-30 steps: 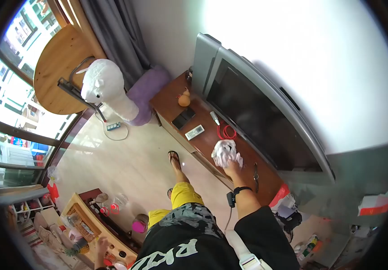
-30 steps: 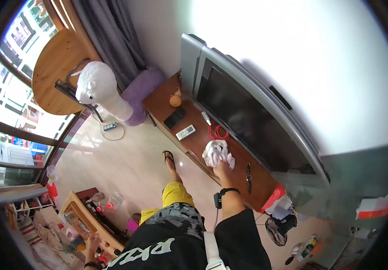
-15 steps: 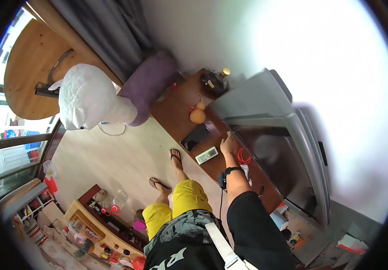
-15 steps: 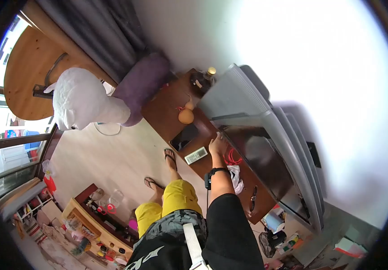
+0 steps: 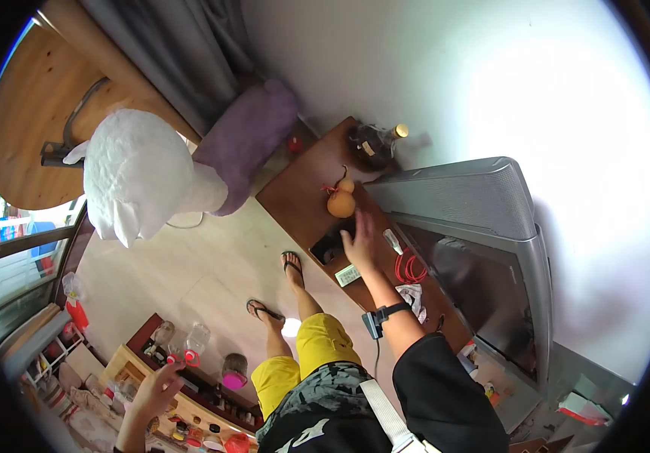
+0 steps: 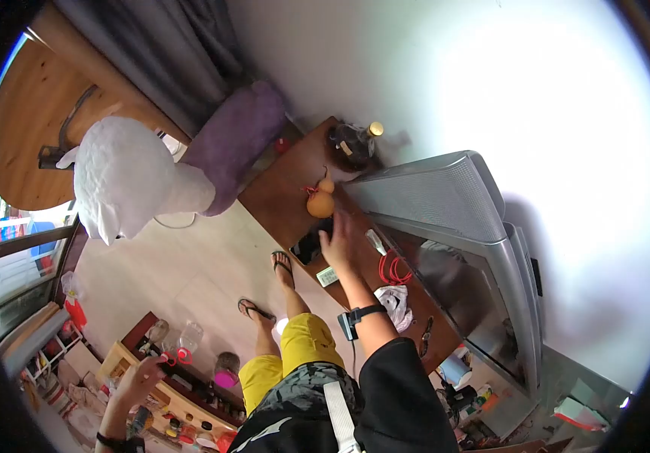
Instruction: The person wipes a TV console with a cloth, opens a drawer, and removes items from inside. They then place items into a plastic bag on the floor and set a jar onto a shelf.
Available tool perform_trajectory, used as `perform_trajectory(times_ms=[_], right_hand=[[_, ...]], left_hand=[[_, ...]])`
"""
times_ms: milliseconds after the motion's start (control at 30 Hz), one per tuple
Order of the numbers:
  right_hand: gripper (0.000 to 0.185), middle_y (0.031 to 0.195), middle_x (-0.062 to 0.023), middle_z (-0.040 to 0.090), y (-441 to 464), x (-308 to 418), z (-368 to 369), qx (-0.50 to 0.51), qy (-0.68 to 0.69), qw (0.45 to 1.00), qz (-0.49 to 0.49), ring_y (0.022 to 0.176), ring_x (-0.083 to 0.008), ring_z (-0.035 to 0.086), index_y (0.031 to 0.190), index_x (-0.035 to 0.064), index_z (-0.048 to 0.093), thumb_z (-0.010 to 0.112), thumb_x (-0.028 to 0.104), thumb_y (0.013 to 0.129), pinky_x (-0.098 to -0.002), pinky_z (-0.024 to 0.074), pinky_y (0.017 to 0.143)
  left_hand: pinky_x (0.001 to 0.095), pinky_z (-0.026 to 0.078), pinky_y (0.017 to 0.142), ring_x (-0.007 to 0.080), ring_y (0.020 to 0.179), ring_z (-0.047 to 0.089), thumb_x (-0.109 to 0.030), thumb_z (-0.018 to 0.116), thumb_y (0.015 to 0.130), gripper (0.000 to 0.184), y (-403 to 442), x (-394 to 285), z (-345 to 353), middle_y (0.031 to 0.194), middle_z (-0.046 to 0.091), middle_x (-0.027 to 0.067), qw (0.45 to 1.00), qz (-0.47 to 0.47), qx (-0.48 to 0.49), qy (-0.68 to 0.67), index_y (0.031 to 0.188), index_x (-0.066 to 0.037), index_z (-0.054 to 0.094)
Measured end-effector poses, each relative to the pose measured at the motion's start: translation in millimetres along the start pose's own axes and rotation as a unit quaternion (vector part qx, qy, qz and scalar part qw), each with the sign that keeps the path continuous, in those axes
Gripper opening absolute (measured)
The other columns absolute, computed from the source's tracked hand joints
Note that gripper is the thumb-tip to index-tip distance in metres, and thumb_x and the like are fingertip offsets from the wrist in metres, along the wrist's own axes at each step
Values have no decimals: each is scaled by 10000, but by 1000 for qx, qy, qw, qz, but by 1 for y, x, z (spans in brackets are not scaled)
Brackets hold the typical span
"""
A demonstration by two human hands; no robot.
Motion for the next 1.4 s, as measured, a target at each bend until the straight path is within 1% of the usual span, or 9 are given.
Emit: perform_trajectory(times_ms=[167,400,467,733,900,967,1033,1233,1400], right_hand=[[678,1313,-282,448,70,57,14,65,-121,985,101,1221,-461,465,1379,155,476,776,313,792,-514,449,975],[598,1271,-163,541,70,84,3,66,45,987,137,1147,-341,572,1300,190,516,790,187,768,-425,486,958],[581,1216,-69,574,49,107,-8,133,487,861,60,1154,-207,553,1277,140,518,785,106,762,-362,473,976],[918,1404,-78,458,-92,203,-164,189,675,697,149,1304,-203,453,1558,176,230,723,69,791,-386,365,1100],[835,1415,-154,487,-253,203,-222,35,831,523,187,1287,-338,513,1509,108,310,718,267,798,-467,412,1080],[824,1399,-162,501,-324,214,-257,-21,836,520,174,1266,-368,530,1506,109,309,715,288,811,-476,418,1080],[807,1401,-159,501,-395,224,-280,-127,814,541,168,1269,-355,532,1504,114,309,708,278,822,-475,421,1079],[621,1434,-86,473,-661,226,-250,-482,682,516,192,1296,-272,504,1440,189,389,670,186,886,-487,459,1040],[599,1416,-37,452,-877,252,-110,-699,534,302,367,1292,-237,480,1357,252,438,736,316,841,-485,467,979]], left_hand=[[413,532,754,339,833,679,-135,664,860,379,45,-46,-30,941,700,155,985,131,-55,94,1219,-39,588],[414,533,811,339,905,677,-160,663,863,389,45,-59,-47,991,696,165,975,128,-113,140,1226,-33,600],[401,538,789,308,883,694,-197,658,897,372,52,-62,-41,965,705,161,990,114,-76,24,1231,-41,607],[377,540,785,285,864,698,-239,638,932,351,114,-137,9,951,715,157,941,313,-14,129,1241,-75,615],[399,535,787,312,863,691,-231,625,933,353,194,-161,63,936,715,164,887,442,132,-36,1241,-61,611],[416,543,802,353,899,688,-294,618,932,402,220,-154,75,974,711,202,892,425,72,134,1248,-46,609],[450,546,831,399,938,678,-397,608,921,480,266,-113,85,1028,700,236,785,478,-16,393,1243,-42,617],[499,535,739,387,879,665,-461,536,937,445,305,-17,97,954,678,222,737,211,264,586,1076,-47,624],[492,531,722,375,857,660,-448,537,936,424,236,-136,311,937,671,209,649,222,321,653,1058,-51,623]])
Point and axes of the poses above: each hand's wrist, its own y-axis towards the middle knuckle, its own z-axis out of the palm, x = y × z, the point moved 1 cm from there along y, towards the middle knuckle
